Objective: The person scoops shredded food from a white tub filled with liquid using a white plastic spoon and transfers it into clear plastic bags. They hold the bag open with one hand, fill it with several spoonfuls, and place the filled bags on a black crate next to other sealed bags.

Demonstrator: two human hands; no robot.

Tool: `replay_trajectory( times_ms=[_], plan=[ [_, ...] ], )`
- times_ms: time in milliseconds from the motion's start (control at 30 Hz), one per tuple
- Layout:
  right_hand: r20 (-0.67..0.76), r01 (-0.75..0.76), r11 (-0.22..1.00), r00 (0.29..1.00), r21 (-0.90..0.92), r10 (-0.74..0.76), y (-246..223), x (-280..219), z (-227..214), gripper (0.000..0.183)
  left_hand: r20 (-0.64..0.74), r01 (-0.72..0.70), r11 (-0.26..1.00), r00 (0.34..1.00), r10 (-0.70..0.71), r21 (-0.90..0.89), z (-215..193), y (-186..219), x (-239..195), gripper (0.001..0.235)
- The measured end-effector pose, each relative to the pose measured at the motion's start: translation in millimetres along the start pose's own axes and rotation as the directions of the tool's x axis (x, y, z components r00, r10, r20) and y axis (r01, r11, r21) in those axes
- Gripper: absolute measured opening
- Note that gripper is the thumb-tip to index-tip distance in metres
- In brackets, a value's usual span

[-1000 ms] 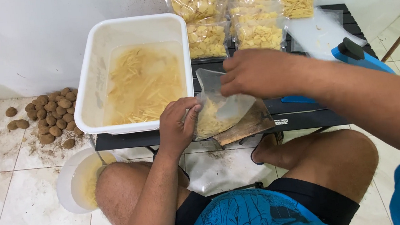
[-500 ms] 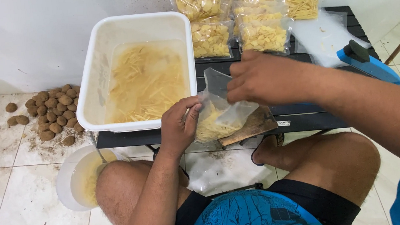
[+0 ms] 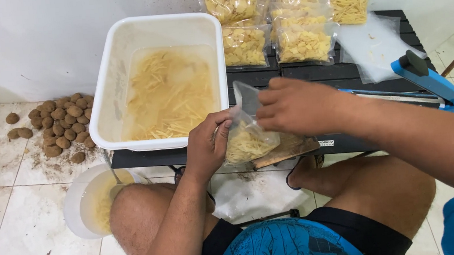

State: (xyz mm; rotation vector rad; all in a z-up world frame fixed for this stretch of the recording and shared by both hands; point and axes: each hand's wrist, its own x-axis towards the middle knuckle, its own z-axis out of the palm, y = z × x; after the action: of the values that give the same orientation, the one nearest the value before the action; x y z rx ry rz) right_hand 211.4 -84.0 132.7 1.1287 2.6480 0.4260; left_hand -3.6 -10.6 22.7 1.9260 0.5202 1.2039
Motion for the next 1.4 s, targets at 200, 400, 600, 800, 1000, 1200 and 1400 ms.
replay_trajectory(
  times_ms=[200,400,600,800,1000,1200,1400],
  plan=[
    [-0.097,-0.211,0.970,0.975,-0.122,0.200,13.7,-17.4,-13.9,0.010,-0.007,0.017,1.000,1.000,-0.017,-0.019,2.3,-14.1,-3.5,0.012],
    [-0.261,-0.125,0.991,0.959,-0.035,0.112,0.7,6.7,25.6,0.008,0.038,0.011,0.999,0.999,-0.012,0.033,0.9,-16.8,-2.8,0.013],
    [-0.228,0.019,0.963,0.973,0.269,0.045,15.6,-15.1,-5.9,0.011,0.003,0.050,0.999,0.999,-0.050,-0.011,1.0,-23.5,-5.7,0.014],
    [-0.188,0.038,0.988,0.982,0.149,-0.010,3.8,-6.9,-6.2,0.007,-0.004,0.075,0.996,0.997,-0.075,-0.043,1.0,-15.4,-5.2,0.013],
    [-0.243,0.120,0.990,0.965,0.073,-0.099,5.6,-6.6,-0.1,0.007,-0.024,0.073,0.997,0.997,-0.073,0.009,-3.1,-13.5,-2.0,0.013],
    [-0.425,-0.134,0.934,0.863,0.332,0.275,90.0,-36.0,-15.2,0.017,-0.031,-0.039,0.980,0.999,0.045,0.193,3.8,-30.4,-10.1,0.026],
    [-0.673,-0.180,0.937,0.656,0.299,0.341,167.2,16.7,34.6,0.005,-0.054,-0.034,0.969,0.997,0.049,0.244,2.5,-18.9,-9.1,0.031]
  ],
)
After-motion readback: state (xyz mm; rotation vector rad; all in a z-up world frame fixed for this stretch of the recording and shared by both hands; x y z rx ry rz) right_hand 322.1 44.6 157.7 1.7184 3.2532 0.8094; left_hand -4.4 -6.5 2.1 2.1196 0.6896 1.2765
